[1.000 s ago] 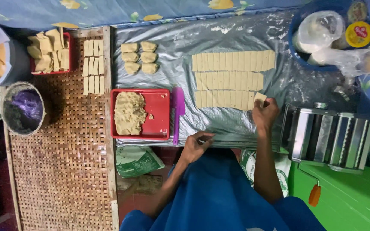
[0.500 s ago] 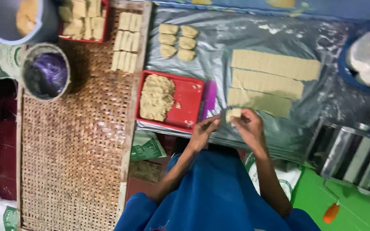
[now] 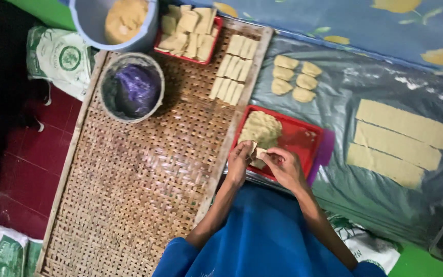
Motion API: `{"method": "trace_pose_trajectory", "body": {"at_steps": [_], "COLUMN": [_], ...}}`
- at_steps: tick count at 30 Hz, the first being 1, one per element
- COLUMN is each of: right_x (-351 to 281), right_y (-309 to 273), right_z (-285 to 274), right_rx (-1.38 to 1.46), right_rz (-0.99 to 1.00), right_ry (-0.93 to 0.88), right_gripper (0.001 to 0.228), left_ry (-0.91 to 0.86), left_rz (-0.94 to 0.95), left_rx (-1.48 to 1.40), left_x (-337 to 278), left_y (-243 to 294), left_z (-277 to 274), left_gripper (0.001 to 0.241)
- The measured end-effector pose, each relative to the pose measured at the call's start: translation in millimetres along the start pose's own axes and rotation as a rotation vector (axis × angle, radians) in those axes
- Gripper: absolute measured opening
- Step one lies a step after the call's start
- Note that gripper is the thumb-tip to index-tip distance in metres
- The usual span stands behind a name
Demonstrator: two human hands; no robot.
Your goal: Shaping and folding small pieces of dough into a specific snack form on a woven mat.
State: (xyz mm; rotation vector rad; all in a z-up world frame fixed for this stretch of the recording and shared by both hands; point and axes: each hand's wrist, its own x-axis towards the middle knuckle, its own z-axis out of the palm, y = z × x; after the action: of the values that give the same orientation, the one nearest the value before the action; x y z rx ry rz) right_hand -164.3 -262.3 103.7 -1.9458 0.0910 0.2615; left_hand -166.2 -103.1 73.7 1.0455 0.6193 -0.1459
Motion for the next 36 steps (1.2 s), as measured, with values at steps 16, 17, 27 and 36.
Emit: {"method": "trace_pose_trajectory", "body": {"at_steps": [16,17,27,36], "right_x": [76,82,172,213], "right_y": [-37,-34,-19,10], "right_z": [53,57,77,109], "right_rx": [0.341,0.279,0.001,-0.264], "right_rz": [0.074,0.037,-0.057,-0.165], "right_ry": [-0.792,-0.744,-0.416,-0.272], "right_gripper": [0.032,0.025,0.042,0.02], "left_ry": [-0.11,-0.042,0.285,0.382], "left_rz": [0.116,0.136,0.308,0.353], "left_rx": [-0.102,-0.099,0.417,0.563], "left_x": [29,34,72,110], "left_y": [39,41,55,41], "left_z": [-90,-91,-74,-65], "left_gripper": [0.031,0.031,0.035,0.028]}}
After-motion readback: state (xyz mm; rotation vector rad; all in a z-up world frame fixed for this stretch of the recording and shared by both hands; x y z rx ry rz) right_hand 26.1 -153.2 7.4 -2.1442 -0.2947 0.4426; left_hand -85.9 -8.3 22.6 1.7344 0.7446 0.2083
